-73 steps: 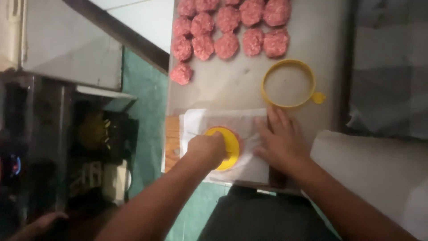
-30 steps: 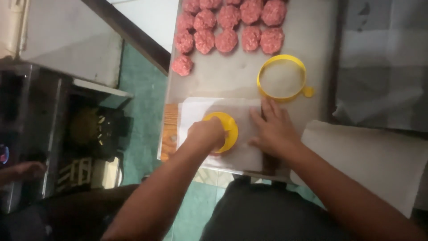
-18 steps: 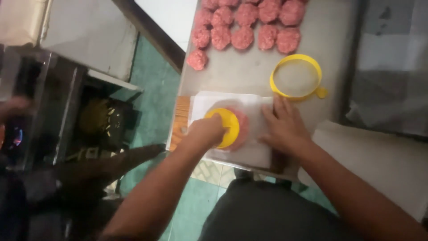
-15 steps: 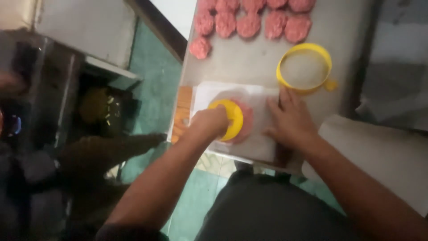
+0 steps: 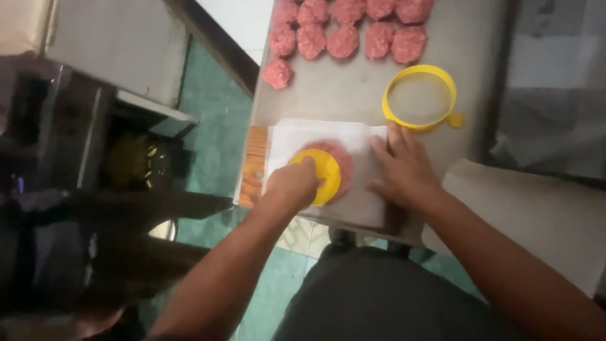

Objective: Flattening portions of ground meat into patties using a mold and parchment paper.

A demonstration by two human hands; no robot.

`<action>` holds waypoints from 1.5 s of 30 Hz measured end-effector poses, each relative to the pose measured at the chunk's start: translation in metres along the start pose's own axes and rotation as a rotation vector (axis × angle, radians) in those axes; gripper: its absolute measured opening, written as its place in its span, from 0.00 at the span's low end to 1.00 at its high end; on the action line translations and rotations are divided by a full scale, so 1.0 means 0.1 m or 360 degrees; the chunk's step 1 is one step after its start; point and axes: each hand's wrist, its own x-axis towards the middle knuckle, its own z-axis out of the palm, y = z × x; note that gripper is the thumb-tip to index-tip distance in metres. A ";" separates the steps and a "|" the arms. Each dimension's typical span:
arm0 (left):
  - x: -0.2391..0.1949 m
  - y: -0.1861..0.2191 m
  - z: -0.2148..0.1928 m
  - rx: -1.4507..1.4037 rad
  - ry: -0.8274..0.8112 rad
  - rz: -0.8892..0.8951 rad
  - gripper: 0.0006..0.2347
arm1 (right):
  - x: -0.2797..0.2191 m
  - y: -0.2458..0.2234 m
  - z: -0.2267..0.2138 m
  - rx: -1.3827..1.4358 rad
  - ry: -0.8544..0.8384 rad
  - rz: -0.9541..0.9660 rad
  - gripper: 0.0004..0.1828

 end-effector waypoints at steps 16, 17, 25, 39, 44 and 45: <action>-0.14 0.09 -0.09 0.0050 0.0127 0.0070 0.14 | -0.02 -0.04 -0.04 -0.0056 -0.0048 0.0077 0.56; -0.13 0.12 -0.07 0.0116 0.0210 0.0116 0.15 | -0.01 -0.09 -0.09 -0.0028 -0.0178 0.0142 0.56; 0.18 0.20 0.08 0.0213 0.0169 0.0083 0.14 | 0.01 -0.02 -0.02 0.0002 -0.0048 0.0050 0.56; 0.28 0.11 -0.49 0.0163 0.0027 0.0083 0.19 | 0.04 0.08 0.18 -0.0073 0.0185 -0.0084 0.57; 0.39 -0.14 0.07 -0.0020 -0.0049 0.0134 0.20 | 0.07 0.15 0.24 -0.0036 0.0059 -0.0031 0.59; 0.37 -0.14 0.03 -0.0008 -0.0048 0.0165 0.20 | 0.07 0.13 0.21 -0.0044 0.0065 0.0002 0.59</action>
